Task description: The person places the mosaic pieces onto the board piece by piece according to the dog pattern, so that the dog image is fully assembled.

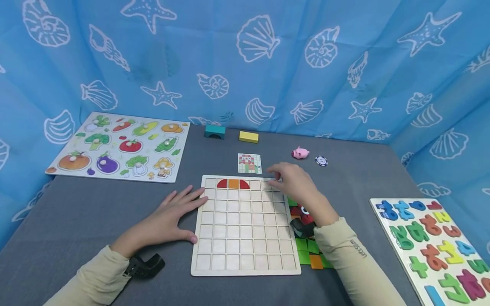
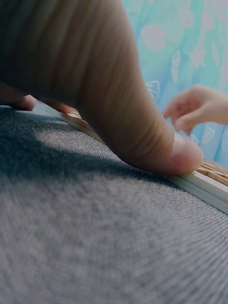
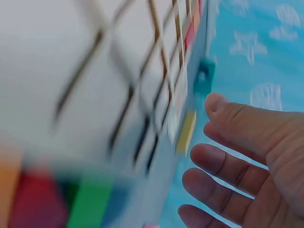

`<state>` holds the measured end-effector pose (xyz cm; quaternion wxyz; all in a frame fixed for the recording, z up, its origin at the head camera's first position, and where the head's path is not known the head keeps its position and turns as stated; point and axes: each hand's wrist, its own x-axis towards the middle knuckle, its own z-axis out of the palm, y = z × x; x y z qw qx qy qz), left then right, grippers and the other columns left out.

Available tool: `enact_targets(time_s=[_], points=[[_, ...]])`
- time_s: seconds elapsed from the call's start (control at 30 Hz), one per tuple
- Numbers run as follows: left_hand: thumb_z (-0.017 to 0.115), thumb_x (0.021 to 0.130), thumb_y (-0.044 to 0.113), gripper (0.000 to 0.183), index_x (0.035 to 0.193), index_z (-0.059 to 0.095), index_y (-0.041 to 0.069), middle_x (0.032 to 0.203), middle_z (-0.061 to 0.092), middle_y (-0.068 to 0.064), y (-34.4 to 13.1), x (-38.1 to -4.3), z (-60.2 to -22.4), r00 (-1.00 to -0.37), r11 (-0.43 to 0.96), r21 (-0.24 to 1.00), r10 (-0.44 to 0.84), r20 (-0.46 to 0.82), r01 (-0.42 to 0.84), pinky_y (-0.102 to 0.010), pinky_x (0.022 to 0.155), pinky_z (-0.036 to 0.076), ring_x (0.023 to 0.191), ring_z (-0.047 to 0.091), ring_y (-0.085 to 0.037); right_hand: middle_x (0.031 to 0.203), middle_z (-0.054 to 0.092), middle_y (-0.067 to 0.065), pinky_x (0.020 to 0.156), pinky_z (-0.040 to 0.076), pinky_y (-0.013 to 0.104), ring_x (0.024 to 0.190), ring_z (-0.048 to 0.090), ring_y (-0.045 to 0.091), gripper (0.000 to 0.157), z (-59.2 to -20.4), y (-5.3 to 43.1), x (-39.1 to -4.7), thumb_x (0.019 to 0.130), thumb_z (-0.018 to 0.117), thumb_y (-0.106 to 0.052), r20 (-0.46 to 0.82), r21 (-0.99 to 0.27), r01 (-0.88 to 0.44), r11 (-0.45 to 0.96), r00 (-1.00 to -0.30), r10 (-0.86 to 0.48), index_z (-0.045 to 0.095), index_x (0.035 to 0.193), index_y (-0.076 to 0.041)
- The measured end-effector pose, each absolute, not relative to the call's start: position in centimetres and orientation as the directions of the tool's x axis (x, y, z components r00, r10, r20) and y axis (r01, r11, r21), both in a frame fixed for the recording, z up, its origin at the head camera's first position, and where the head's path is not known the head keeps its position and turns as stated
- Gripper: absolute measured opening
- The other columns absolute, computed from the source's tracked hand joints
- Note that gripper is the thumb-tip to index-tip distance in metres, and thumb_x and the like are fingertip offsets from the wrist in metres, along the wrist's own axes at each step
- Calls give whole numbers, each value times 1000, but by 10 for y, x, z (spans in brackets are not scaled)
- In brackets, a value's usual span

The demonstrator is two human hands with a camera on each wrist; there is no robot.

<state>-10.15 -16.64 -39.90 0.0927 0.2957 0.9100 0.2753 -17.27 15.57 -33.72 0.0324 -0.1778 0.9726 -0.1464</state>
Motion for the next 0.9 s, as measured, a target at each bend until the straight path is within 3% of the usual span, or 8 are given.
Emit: enact_targets(time_s=[0.27, 0.5, 0.9], points=[[64, 59, 64, 97, 141, 28, 24, 148, 17, 3, -168, -101, -399, -809, 670, 558, 588, 3, 490, -56, 103, 1, 136, 6, -27, 87, 58, 6, 61, 44, 30, 74, 49, 19, 31, -337, 219, -168, 80, 66, -19, -16, -315, -234, 920, -968, -252, 63, 109, -9], [64, 60, 63, 97, 140, 28, 23, 148, 18, 2, -167, -101, -398, -806, 668, 557, 592, 5, 494, -56, 103, 2, 136, 6, -28, 101, 59, 11, 76, 47, 43, 88, 53, 25, 30, -349, 246, -165, 79, 66, -9, -41, -292, -262, 920, -957, -286, 63, 109, -7], [64, 60, 64, 97, 140, 29, 23, 148, 18, 2, -165, -100, -397, -805, 668, 555, 593, 7, 496, -56, 103, 2, 136, 6, -28, 95, 59, 9, 76, 47, 42, 83, 52, 22, 27, -355, 245, -174, 79, 67, -13, -97, -213, -309, 927, -938, -334, 65, 105, -10]])
